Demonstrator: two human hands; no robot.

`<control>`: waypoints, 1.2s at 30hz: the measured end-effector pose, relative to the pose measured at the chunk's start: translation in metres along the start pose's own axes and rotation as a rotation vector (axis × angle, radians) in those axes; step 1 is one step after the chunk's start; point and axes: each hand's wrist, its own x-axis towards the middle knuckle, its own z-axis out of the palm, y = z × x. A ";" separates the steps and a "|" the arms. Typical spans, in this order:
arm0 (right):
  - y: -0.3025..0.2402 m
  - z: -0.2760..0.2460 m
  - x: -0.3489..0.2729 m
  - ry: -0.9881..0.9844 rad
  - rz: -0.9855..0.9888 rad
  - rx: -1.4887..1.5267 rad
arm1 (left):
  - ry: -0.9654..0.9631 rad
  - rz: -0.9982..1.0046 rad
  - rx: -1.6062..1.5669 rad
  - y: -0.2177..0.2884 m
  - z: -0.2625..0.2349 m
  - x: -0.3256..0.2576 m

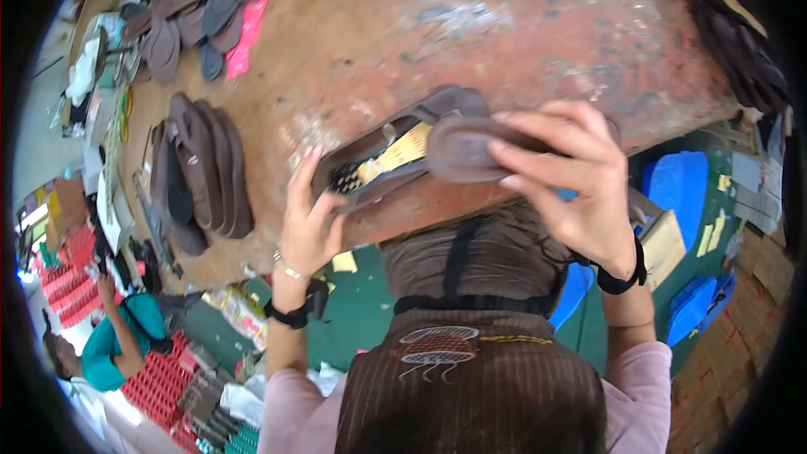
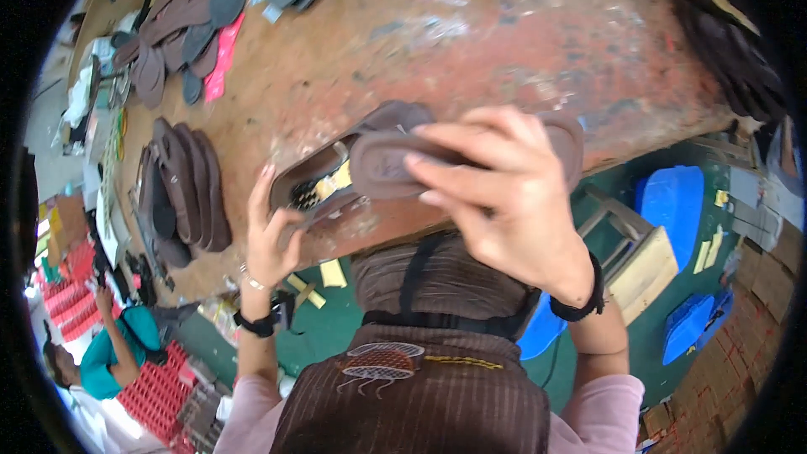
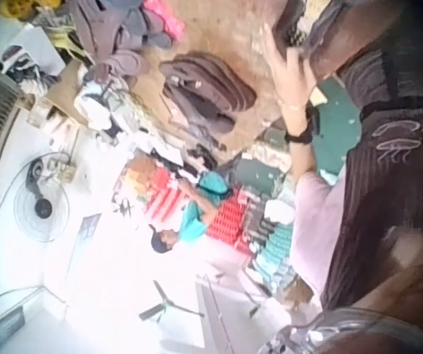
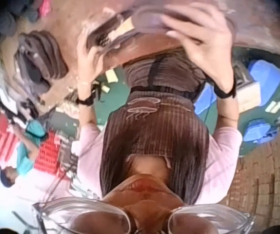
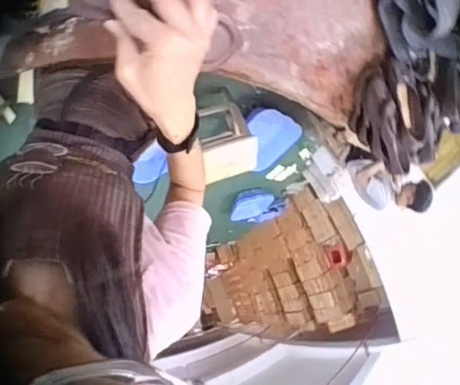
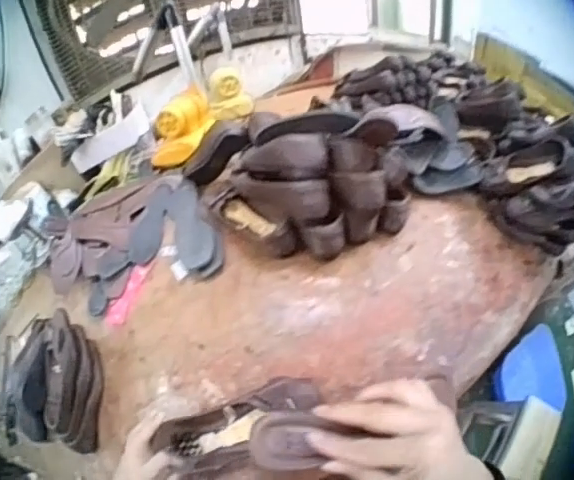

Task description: Sort shoe components, use a pressing machine, and assemble insoles into shoe outers.

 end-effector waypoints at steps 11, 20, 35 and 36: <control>-0.013 0.151 0.038 -0.261 -0.164 0.134 | 0.411 -0.160 -0.390 -0.012 0.069 -0.013; -0.013 0.168 0.042 -0.409 -0.144 0.123 | 0.425 -0.141 -0.425 -0.021 0.074 -0.017; -0.025 0.176 0.040 -0.564 -0.359 0.000 | 0.372 -0.229 -0.497 -0.020 0.060 -0.003; -0.025 0.168 0.037 -0.564 -0.360 -0.008 | 0.378 -0.223 -0.500 -0.019 0.060 -0.002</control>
